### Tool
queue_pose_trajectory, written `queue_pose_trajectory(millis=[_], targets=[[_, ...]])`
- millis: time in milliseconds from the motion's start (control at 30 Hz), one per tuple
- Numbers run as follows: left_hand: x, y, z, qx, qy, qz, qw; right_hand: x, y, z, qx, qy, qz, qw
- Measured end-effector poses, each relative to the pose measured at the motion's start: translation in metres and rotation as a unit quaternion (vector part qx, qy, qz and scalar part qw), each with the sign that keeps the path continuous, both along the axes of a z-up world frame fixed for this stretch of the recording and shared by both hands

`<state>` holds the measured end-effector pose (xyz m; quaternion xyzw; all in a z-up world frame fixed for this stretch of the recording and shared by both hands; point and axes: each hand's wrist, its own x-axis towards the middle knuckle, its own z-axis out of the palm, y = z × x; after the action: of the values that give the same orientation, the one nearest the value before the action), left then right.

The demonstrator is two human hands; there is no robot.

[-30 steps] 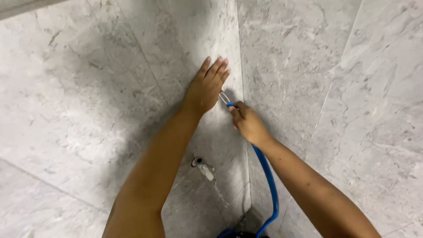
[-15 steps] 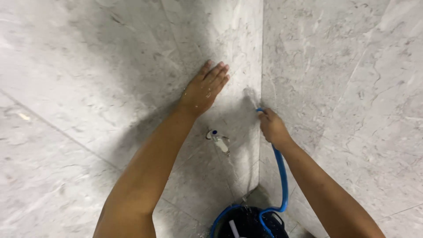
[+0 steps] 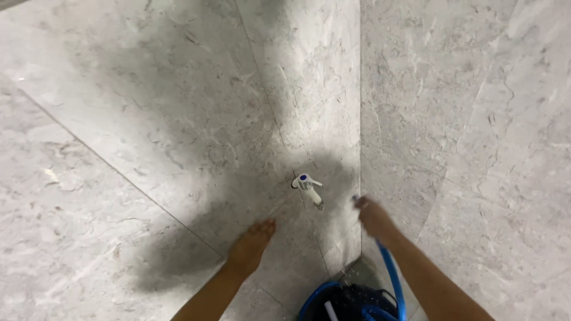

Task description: Rinsing and washing the bathroom wall tiles and floor using a hose.

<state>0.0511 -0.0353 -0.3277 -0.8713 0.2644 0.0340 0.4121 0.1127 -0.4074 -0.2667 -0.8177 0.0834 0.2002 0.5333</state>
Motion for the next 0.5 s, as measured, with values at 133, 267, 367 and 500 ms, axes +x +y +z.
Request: queue_pose_trajectory(millis=[133,267,367,500], targets=[[0.016,-0.043,0.084,-0.223,-0.087,0.009,0.971,0.035,-0.007,-0.14,0.11,-0.022,-0.08,0.99],[0.011,-0.069,0.077,-0.083,-0.047,0.018,0.995,0.004,0.021,-0.2,0.045,-0.293,0.106,0.949],[-0.014,-0.037,0.006,0.007,0.026,0.037,0.999,0.011,-0.012,-0.217,0.016,-0.166,0.078,0.983],[-0.088,0.066,-0.091,-0.103,0.01,0.043,0.994,-0.01,-0.06,-0.187,0.188,0.04,-0.234,0.953]])
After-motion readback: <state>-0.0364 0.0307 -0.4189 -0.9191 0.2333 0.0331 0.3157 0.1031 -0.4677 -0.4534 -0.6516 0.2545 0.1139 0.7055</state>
